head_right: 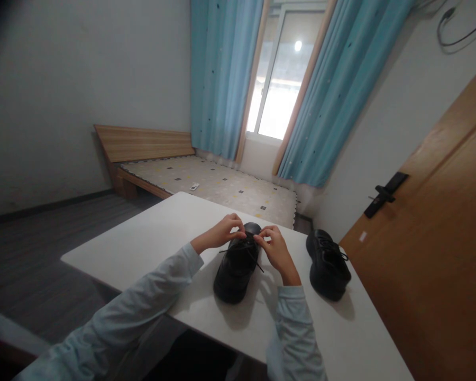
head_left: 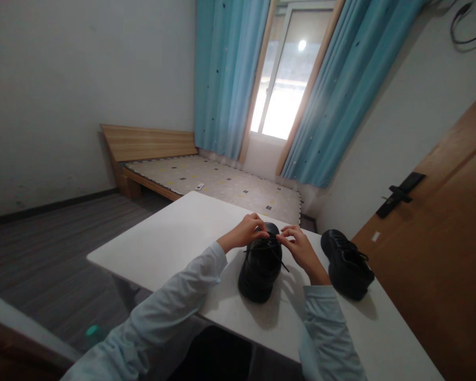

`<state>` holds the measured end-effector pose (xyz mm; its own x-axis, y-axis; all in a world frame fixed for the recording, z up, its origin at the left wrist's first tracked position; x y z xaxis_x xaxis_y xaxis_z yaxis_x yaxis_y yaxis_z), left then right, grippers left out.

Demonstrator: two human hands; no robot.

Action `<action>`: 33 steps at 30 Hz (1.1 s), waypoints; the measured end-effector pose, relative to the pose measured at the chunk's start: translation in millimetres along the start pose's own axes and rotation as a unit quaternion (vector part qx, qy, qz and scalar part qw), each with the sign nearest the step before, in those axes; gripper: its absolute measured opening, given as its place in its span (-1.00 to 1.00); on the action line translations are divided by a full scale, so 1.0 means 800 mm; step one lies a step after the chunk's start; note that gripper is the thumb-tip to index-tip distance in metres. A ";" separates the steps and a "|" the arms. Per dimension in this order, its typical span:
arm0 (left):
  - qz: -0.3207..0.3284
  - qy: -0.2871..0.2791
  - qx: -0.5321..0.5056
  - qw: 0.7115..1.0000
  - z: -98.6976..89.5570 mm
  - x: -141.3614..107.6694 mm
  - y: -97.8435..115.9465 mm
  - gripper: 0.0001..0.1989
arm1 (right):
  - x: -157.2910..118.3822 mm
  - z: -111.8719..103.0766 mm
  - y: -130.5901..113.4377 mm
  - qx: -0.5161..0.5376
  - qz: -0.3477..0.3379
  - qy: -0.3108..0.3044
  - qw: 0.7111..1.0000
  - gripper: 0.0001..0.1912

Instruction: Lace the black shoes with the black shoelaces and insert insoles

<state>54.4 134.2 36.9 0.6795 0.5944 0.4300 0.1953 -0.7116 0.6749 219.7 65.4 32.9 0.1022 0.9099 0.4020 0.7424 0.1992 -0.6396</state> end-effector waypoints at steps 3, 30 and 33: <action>-0.020 -0.019 -0.012 1.000 -0.006 -0.001 -0.011 -0.78 | -0.001 -0.009 0.005 0.011 0.006 -0.015 1.000 -0.63; 0.030 0.046 -0.008 0.998 0.014 -0.004 0.016 -0.87 | 0.001 0.019 -0.006 0.072 0.065 -0.026 0.995 -0.56; 0.009 0.063 -0.068 0.996 0.010 -0.004 0.018 -0.85 | 0.000 0.017 -0.004 0.133 0.090 -0.008 0.987 -0.57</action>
Point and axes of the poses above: each hand's wrist, its own x-axis towards the middle knuckle, its own z-axis out of the palm, y = z × x, the point moved 4 cm from there along x, towards the middle knuckle, and after that the axes turned 11 degrees about -x, right-handed, at the moved point
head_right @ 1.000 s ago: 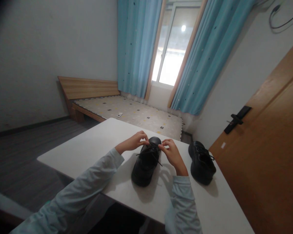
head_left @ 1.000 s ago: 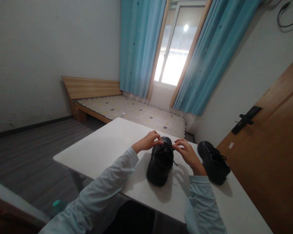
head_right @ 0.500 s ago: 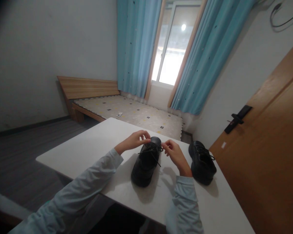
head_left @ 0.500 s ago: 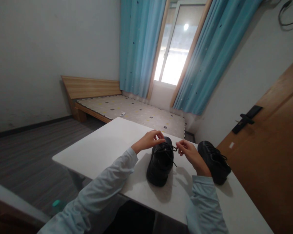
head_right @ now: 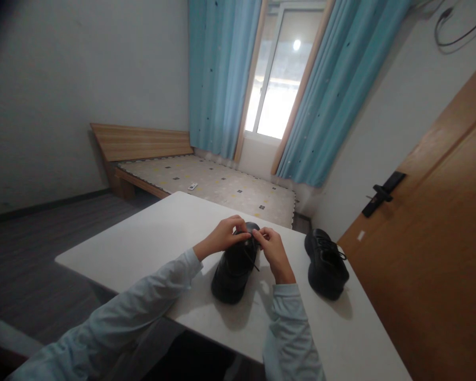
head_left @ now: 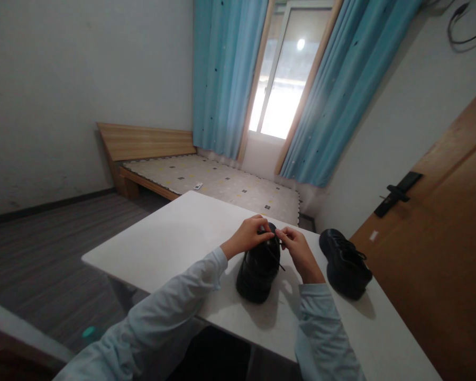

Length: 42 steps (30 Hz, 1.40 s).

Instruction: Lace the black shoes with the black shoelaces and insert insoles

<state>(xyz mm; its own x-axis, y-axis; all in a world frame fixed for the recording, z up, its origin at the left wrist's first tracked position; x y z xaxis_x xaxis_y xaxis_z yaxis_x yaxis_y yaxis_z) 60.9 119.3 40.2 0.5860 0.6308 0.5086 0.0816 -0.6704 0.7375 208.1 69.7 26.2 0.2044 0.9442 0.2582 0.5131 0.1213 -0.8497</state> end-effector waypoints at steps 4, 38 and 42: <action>-0.037 -0.013 -0.098 0.994 0.003 0.001 -0.004 -0.82 | -0.002 0.003 0.004 0.089 0.033 -0.011 0.995 -0.60; -0.116 -0.189 -0.155 0.963 -0.014 0.002 -0.058 -0.68 | 0.002 -0.004 0.038 0.034 0.095 -0.053 0.993 -0.55; -0.130 -0.194 -0.144 0.962 -0.017 0.000 -0.058 -0.73 | -0.001 -0.005 0.037 0.019 0.093 -0.062 0.994 -0.57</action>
Point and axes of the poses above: each hand's wrist, its own x-axis towards the middle knuckle, its own z-axis out of the palm, y = z × x, the point moved 4 cm from there along x, towards the middle knuckle, and after that the axes turned 11 degrees about -x, right-handed, at the moved point
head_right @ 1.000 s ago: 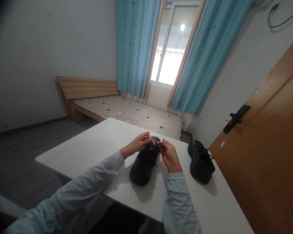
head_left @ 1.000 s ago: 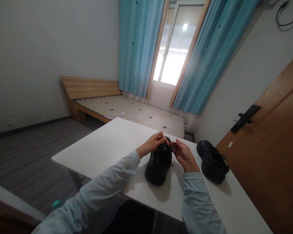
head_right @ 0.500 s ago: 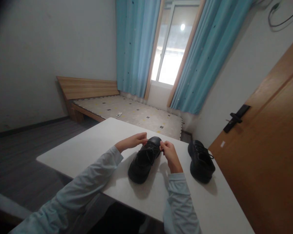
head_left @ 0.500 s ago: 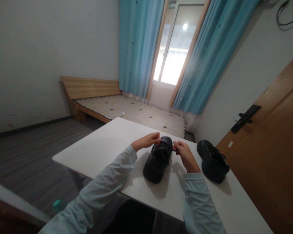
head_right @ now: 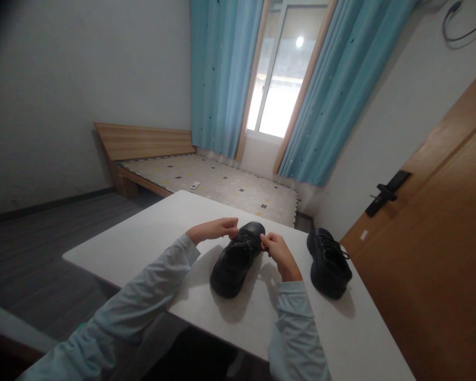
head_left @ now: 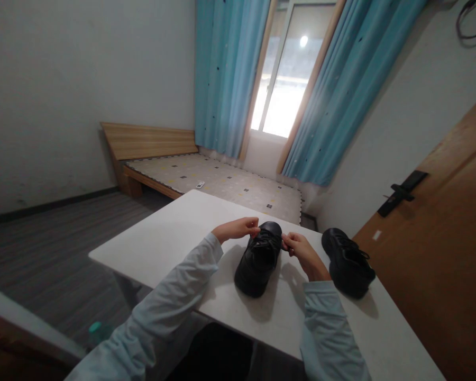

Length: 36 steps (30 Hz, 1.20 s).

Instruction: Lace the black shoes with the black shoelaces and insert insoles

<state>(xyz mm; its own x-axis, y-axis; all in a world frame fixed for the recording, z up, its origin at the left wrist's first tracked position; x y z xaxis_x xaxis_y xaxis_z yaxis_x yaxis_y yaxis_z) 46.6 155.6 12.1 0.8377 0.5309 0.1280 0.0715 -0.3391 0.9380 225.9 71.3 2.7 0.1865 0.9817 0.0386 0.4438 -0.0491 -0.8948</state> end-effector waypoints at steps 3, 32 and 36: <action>-0.004 0.010 0.006 1.000 0.001 -0.001 0.002 -0.74 | -0.001 0.000 -0.002 -0.002 -0.004 -0.003 1.000 -0.56; -0.023 0.115 -0.110 0.987 0.004 0.008 -0.007 -0.71 | -0.026 0.056 -0.073 -0.483 -0.305 0.078 0.817 -0.80; -0.025 0.105 -0.180 0.978 0.007 0.006 -0.008 -0.66 | -0.029 0.062 -0.075 -0.494 -0.339 0.077 0.797 -0.80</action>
Point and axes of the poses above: each hand's wrist, its own x-axis towards the middle knuckle, its own z-axis out of the palm, y = z × x, the point moved 4 cm from there along x, towards the middle knuckle, and after that the axes turned 11 degrees about -x, right-handed, at the moved point
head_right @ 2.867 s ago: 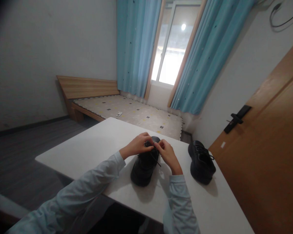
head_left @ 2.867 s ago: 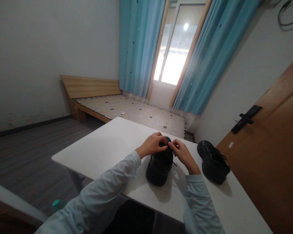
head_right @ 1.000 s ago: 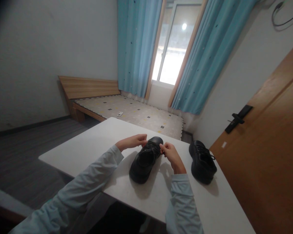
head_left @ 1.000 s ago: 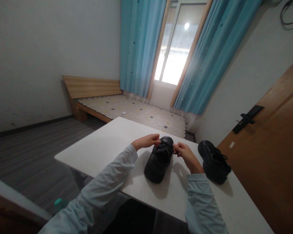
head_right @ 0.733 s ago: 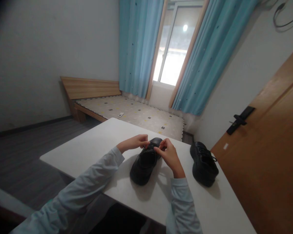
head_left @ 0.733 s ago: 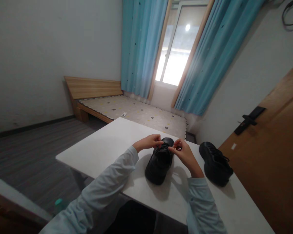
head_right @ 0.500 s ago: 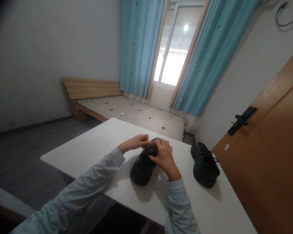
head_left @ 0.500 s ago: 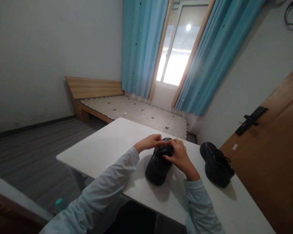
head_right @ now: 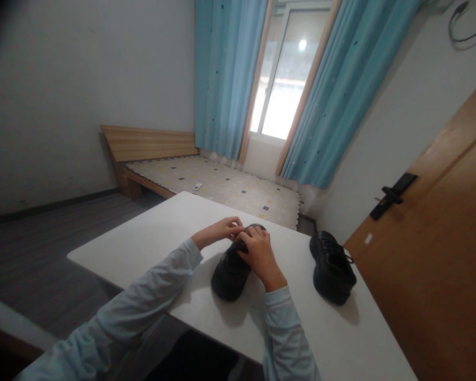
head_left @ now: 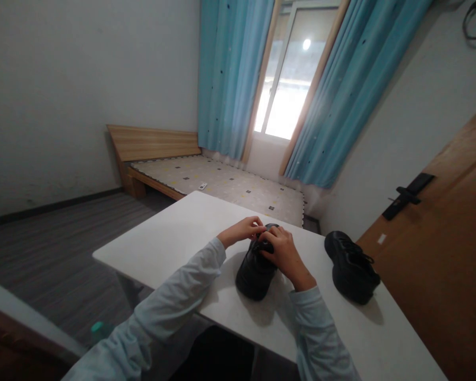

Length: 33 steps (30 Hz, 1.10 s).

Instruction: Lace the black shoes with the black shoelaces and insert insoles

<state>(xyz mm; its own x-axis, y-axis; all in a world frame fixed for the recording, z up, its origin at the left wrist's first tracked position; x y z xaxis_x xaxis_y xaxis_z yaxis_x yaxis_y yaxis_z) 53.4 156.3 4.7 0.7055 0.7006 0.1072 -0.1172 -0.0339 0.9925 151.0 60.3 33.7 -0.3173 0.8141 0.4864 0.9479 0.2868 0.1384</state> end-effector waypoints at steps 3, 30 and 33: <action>-0.010 0.003 -0.017 1.000 -0.001 0.001 -0.003 -0.61 | 0.002 0.001 -0.005 -0.029 -0.014 -0.007 0.999 -0.76; 0.167 0.024 0.079 0.982 0.024 -0.013 0.033 -0.67 | -0.014 0.001 0.058 0.530 0.251 0.120 0.801 -0.73; 0.171 0.020 0.093 0.981 0.030 -0.014 0.031 -0.68 | -0.012 -0.006 0.053 0.512 0.248 0.113 0.815 -0.76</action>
<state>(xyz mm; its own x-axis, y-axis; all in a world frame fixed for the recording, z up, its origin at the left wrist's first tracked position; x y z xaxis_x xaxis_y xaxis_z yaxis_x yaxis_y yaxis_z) 59.4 130.6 29.6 0.6190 0.6528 0.4367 -0.2103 -0.3980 0.8930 194.3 62.2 38.8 0.2201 0.8773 0.4264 0.4023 0.3166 -0.8590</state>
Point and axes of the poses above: each hand's wrist, its own x-axis towards the middle knuckle, its own z-axis out of the palm, y = z × x, the point moved 4 cm from there along x, towards the middle knuckle, and after that the axes turned 11 degrees about -x, right-handed, at the moved point
